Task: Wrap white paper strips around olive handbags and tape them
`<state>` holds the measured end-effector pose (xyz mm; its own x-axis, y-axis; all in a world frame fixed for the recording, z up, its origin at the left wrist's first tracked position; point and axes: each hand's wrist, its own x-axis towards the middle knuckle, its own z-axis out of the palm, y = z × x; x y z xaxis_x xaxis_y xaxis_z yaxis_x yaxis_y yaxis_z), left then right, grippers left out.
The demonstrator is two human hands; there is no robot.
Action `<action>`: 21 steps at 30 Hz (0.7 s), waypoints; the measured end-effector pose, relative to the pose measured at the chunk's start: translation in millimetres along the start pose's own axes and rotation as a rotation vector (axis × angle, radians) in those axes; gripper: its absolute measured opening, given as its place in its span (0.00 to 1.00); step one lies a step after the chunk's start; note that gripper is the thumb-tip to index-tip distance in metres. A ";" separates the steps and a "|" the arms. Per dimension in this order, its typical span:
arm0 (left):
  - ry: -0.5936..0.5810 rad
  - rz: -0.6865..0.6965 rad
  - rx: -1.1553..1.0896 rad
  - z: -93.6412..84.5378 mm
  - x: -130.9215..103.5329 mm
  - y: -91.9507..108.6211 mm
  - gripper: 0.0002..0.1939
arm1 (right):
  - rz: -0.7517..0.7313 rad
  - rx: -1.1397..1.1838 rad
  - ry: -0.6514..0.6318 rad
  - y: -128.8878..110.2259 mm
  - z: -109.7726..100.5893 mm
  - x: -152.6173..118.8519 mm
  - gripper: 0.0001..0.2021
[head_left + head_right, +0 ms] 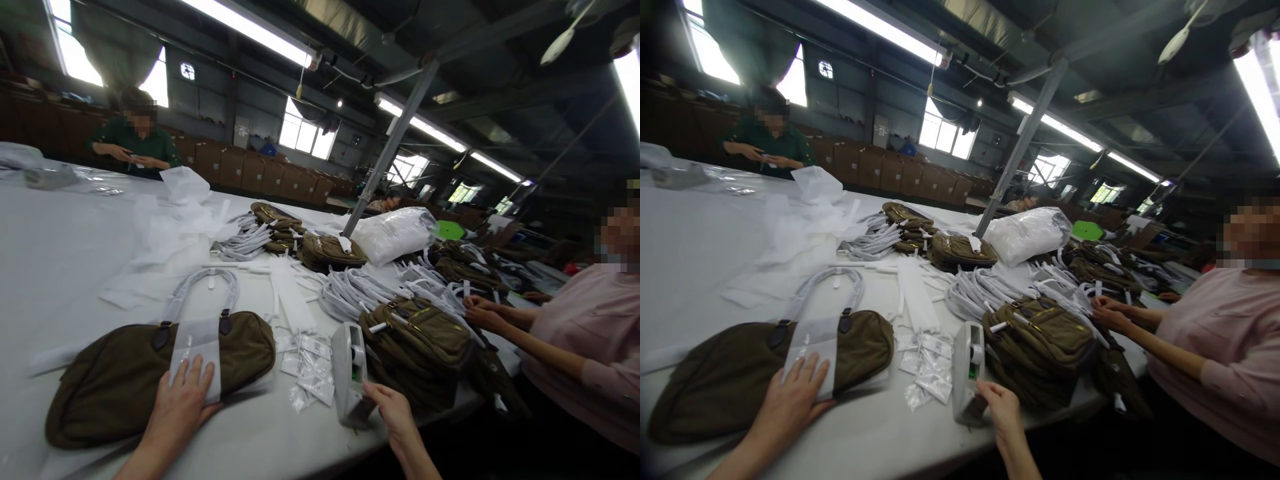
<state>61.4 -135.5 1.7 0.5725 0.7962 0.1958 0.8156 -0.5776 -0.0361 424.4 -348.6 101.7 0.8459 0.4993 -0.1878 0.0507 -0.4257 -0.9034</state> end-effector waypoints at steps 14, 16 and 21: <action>-0.027 0.002 -0.014 -7.9 -0.5 0.9 0.27 | 0.165 0.243 0.135 49.2 21.0 -48.3 0.27; -0.030 0.004 -0.018 -9.9 0.3 1.1 0.28 | 0.139 0.222 0.159 48.2 21.4 -44.1 0.27; -0.019 -0.023 -0.067 -15.2 1.6 1.0 0.31 | 0.212 0.125 0.093 71.3 25.4 -53.1 0.25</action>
<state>61.8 -137.5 16.8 0.5554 0.8126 0.1769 0.8216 -0.5690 0.0343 369.6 -386.3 37.4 0.8759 0.3352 -0.3472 -0.1940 -0.4141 -0.8893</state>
